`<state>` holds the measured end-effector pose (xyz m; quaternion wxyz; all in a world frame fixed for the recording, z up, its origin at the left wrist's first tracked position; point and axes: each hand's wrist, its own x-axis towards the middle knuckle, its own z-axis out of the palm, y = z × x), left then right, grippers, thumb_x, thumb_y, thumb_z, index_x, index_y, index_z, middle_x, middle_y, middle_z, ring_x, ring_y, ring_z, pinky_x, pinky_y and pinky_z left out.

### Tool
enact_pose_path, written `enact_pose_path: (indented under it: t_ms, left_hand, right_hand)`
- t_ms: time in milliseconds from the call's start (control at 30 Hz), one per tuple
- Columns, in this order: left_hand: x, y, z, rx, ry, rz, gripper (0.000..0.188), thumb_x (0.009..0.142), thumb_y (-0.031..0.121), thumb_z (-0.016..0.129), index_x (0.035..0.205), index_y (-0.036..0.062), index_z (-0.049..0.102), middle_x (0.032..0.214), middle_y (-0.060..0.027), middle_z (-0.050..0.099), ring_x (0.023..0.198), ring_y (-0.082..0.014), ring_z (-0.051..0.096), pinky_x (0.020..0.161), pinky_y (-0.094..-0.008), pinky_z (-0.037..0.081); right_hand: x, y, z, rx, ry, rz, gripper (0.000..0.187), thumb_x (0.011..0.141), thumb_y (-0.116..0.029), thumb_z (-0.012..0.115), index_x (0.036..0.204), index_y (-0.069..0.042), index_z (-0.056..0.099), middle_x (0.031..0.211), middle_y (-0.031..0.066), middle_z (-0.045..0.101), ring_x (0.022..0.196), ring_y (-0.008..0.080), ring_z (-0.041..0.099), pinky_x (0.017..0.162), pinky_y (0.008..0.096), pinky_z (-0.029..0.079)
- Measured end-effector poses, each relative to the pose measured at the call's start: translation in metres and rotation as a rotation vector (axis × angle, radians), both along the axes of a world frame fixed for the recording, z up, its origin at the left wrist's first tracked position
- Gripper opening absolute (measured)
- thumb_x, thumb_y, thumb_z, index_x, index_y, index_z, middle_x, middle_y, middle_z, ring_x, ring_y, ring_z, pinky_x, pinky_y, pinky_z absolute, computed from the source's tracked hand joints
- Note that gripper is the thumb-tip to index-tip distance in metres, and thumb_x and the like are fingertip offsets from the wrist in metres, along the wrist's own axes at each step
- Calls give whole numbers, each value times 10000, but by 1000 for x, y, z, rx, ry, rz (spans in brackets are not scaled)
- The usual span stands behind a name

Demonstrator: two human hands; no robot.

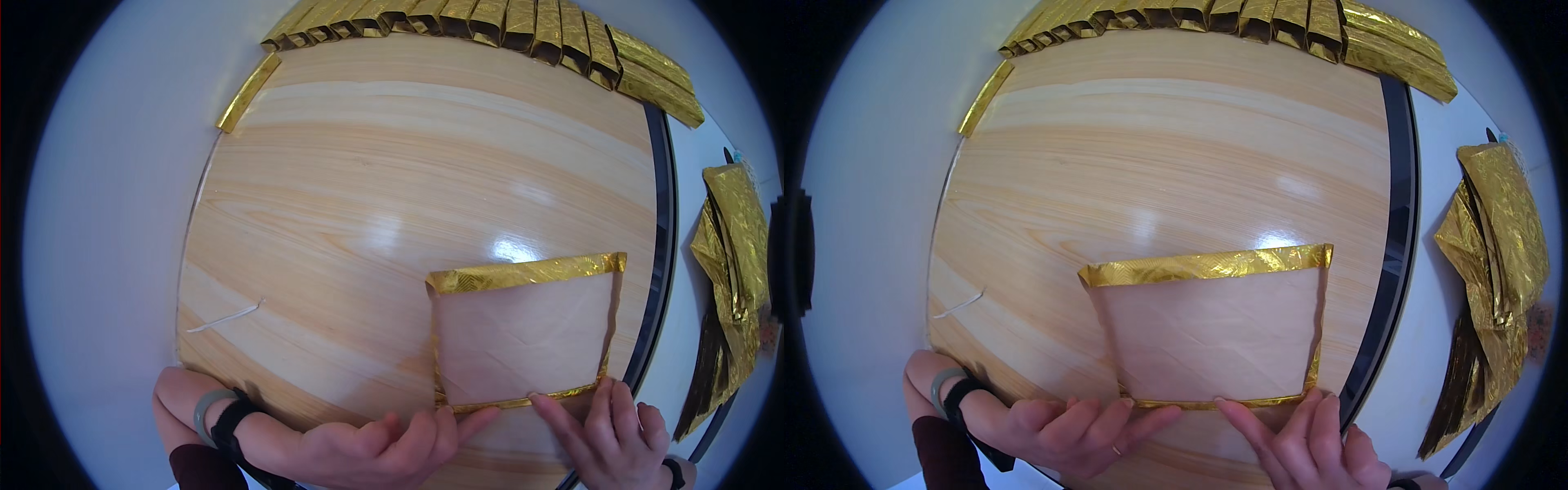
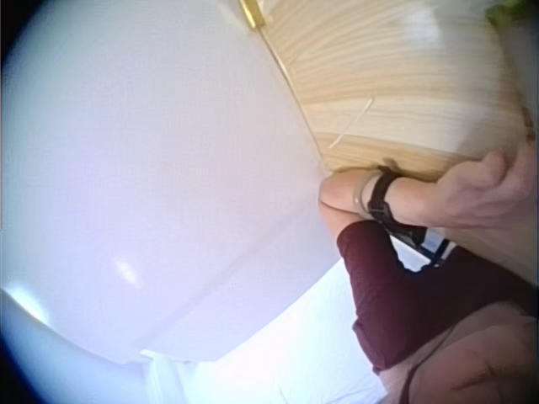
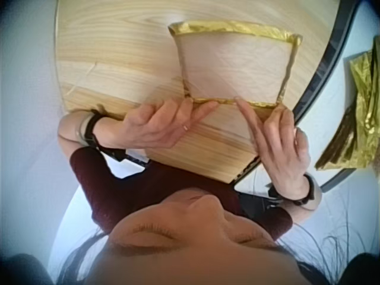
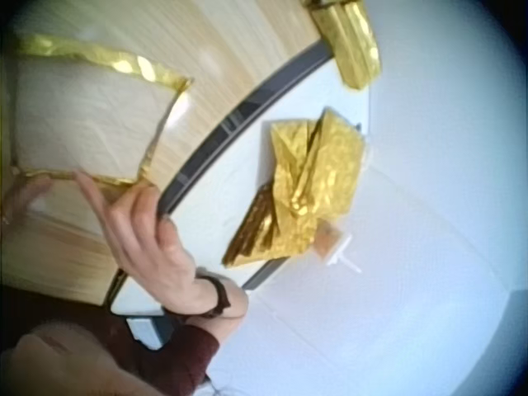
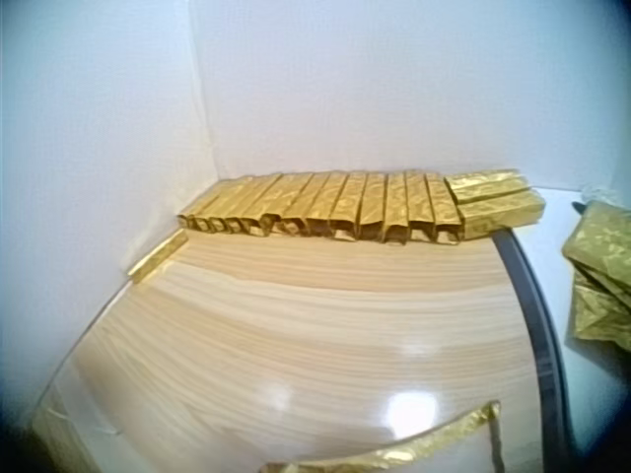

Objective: Folding and preparing gold foil packaging sheets on a wooden workstation.

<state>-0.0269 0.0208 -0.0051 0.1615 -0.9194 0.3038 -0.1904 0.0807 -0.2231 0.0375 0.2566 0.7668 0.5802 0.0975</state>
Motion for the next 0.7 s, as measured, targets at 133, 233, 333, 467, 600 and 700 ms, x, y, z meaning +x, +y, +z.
enact_pose_path:
  t_ms: [133, 233, 333, 467, 600, 700]
  left_hand:
    - [4, 4, 4, -5, -91, -39, 426, 749, 244, 565, 1145, 201, 715, 979, 33, 582, 900, -139, 429, 689, -281, 284]
    - [3, 3, 0, 32, -130, -11, 420, 829, 261, 534, 1209, 167, 687, 986, 34, 571, 971, -141, 446, 753, -286, 313]
    - [1, -2, -7, 62, -243, 32, 361, 865, 265, 543, 1177, 179, 703, 931, 50, 542, 943, -129, 429, 734, -288, 307]
    - [-1, 3, -14, 159, -412, 9, 272, 898, 269, 560, 1084, 180, 738, 828, 62, 501, 909, -117, 411, 719, -294, 298]
    - [-2, 12, -7, 214, -357, -106, 240, 895, 252, 566, 1028, 170, 748, 774, 48, 486, 873, -122, 421, 702, -284, 289]
    - [2, 14, 2, 186, -290, -60, 256, 870, 222, 547, 998, 127, 747, 748, 33, 500, 824, -129, 434, 681, -281, 286]
  right_hand:
    - [1, -1, 2, 34, 47, -23, 582, 882, -170, 537, 1434, -334, 456, 1031, 15, 591, 979, 114, 585, 818, 286, 350]
    - [2, 1, 3, 54, 69, -44, 575, 885, -185, 552, 1433, -328, 457, 1038, 17, 593, 977, 114, 588, 799, 281, 354]
    - [3, 0, 2, 57, 78, -51, 560, 885, -204, 567, 1424, -324, 472, 1041, 18, 597, 977, 114, 591, 785, 277, 356]
    - [2, -2, -1, 96, 83, -68, 545, 880, -208, 581, 1408, -318, 495, 1040, 16, 603, 981, 118, 591, 776, 276, 355]
    - [4, -7, -2, 115, 91, -46, 510, 877, -202, 591, 1380, -267, 534, 1064, 14, 614, 988, 122, 595, 797, 270, 355]
    - [6, -9, 0, 113, 93, -35, 479, 880, -189, 586, 1358, -212, 561, 1090, 16, 618, 1011, 123, 599, 815, 263, 354]
